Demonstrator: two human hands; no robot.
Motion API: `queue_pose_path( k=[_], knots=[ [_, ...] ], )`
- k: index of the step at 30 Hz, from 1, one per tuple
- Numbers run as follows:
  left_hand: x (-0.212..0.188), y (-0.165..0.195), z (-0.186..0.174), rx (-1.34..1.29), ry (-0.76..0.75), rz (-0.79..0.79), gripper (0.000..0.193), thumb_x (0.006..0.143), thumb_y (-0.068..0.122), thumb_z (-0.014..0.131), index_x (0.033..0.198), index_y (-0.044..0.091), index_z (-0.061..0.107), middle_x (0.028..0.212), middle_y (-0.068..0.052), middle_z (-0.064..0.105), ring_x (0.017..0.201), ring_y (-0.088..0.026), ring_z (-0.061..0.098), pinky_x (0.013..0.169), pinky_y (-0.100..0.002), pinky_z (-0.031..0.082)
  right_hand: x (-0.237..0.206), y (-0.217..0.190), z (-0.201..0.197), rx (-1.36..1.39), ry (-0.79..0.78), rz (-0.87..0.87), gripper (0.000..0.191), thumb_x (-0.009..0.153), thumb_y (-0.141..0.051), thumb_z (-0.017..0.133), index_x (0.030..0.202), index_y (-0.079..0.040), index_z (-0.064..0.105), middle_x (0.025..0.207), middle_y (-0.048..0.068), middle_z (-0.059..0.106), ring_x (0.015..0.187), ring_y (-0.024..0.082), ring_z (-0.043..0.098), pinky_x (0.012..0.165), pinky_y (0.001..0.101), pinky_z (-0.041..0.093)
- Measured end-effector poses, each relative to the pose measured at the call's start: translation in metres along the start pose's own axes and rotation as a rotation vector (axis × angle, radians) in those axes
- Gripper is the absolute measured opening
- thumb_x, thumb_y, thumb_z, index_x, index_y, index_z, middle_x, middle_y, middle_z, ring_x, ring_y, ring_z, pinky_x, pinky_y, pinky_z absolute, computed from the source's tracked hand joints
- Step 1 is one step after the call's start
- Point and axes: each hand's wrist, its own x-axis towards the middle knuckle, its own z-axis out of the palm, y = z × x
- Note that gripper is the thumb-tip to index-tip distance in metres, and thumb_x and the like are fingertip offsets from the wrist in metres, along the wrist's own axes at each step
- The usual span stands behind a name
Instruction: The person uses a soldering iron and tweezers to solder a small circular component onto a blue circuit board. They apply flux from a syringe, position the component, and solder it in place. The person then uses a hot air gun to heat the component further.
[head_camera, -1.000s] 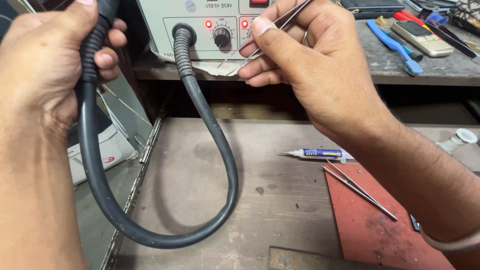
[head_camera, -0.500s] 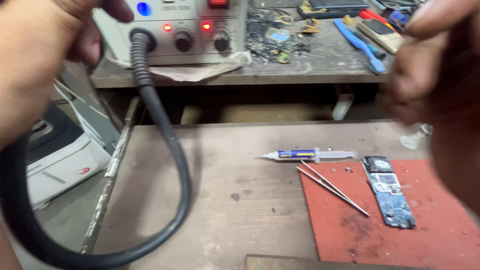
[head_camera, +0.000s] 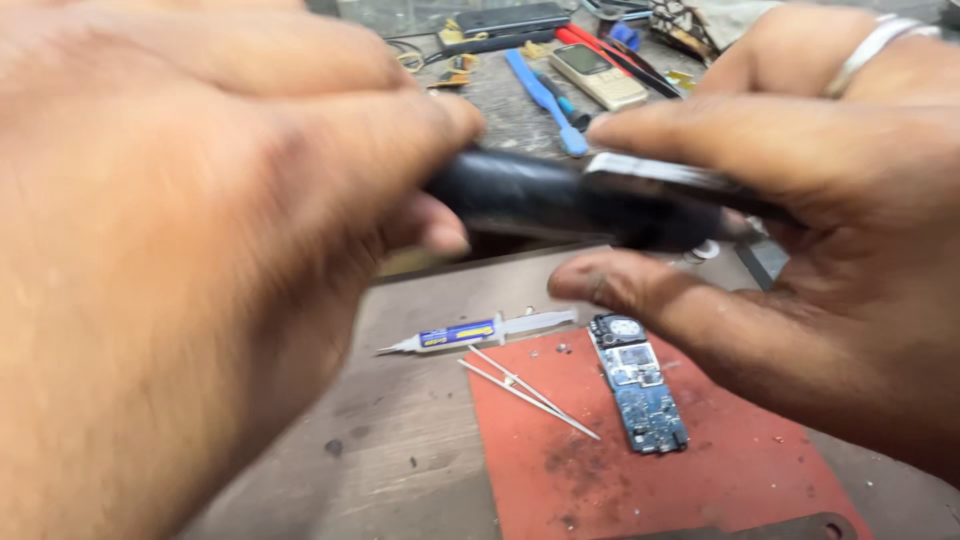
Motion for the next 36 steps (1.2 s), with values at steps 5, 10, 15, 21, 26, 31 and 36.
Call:
queue_pose_path(
  k=[5, 10, 15, 21, 26, 31, 36],
  knots=[
    [0.036, 0.017, 0.026, 0.049, 0.007, 0.196, 0.028, 0.082, 0.014, 0.075, 0.109, 0.007, 0.073, 0.091, -0.005, 0.069, 0.086, -0.026, 0.067, 0.070, -0.040, 0.051, -0.002, 0.034, 0.002, 0.041, -0.083, 0.022, 0.039, 0.068, -0.025, 0.088, 0.103, -0.010, 0.081, 0.070, 0.006, 0.062, 0.061, 0.017, 0.061, 0.051, 0.0319, 0.049],
    [0.050, 0.041, 0.065, 0.114, 0.167, 0.295, 0.027, 0.084, 0.009, 0.071, 0.112, 0.009, 0.069, 0.098, -0.003, 0.068, 0.092, -0.020, 0.067, 0.076, -0.034, 0.054, -0.009, 0.069, 0.013, 0.178, -0.094, 0.138, 0.025, 0.066, -0.028, 0.087, 0.081, -0.011, 0.077, 0.069, 0.001, 0.062, 0.061, 0.018, 0.060, 0.055, 0.0323, 0.048],
    [0.041, 0.069, 0.108, -0.180, 0.252, 0.044, 0.029, 0.086, 0.003, 0.066, 0.114, 0.010, 0.065, 0.104, 0.000, 0.067, 0.099, -0.014, 0.067, 0.082, -0.028, 0.057, -0.022, 0.101, 0.023, 0.218, -0.077, 0.040, 0.035, 0.070, -0.031, 0.086, 0.091, -0.005, 0.075, 0.069, 0.004, 0.063, 0.053, 0.016, 0.059, 0.048, 0.0295, 0.045],
    [0.052, 0.094, 0.154, -0.932, 0.150, -0.638, 0.041, 0.076, 0.004, 0.073, 0.113, 0.005, 0.056, 0.100, -0.005, 0.070, 0.096, -0.017, 0.071, 0.087, -0.031, 0.061, -0.033, 0.119, 0.030, 0.337, -0.118, 0.278, 0.025, 0.076, -0.033, 0.089, 0.087, -0.012, 0.082, 0.058, -0.001, 0.059, 0.049, 0.011, 0.055, 0.044, 0.0277, 0.042],
    [0.058, 0.103, 0.168, -1.248, 0.136, -0.519, 0.089, 0.084, 0.005, 0.075, 0.155, -0.002, 0.021, 0.114, -0.011, 0.073, 0.104, -0.018, 0.074, 0.094, -0.031, 0.058, -0.039, 0.112, 0.029, 0.461, -0.083, 0.236, 0.021, 0.079, -0.028, 0.083, 0.083, -0.009, 0.077, 0.058, 0.000, 0.062, 0.052, 0.010, 0.056, 0.041, 0.0248, 0.043],
    [0.061, 0.110, 0.171, -1.287, 0.102, -0.627, 0.099, 0.089, 0.009, 0.070, 0.164, 0.003, 0.005, 0.113, -0.008, 0.077, 0.101, -0.015, 0.078, 0.092, -0.030, 0.062, -0.047, 0.116, 0.026, 0.443, -0.112, 0.302, 0.032, 0.078, -0.039, 0.090, 0.087, -0.011, 0.076, 0.055, -0.003, 0.055, 0.050, 0.008, 0.051, 0.040, 0.0258, 0.039],
    [0.061, 0.106, 0.165, -1.289, 0.198, -0.582, 0.109, 0.088, 0.009, 0.076, 0.162, 0.003, -0.004, 0.125, -0.010, 0.071, 0.110, -0.017, 0.078, 0.096, -0.036, 0.062, -0.068, 0.125, 0.027, 0.894, -0.146, 0.504, 0.044, 0.085, -0.023, 0.083, 0.125, -0.010, 0.068, 0.079, -0.005, 0.054, 0.072, 0.002, 0.054, 0.059, 0.0221, 0.048]
  ],
)
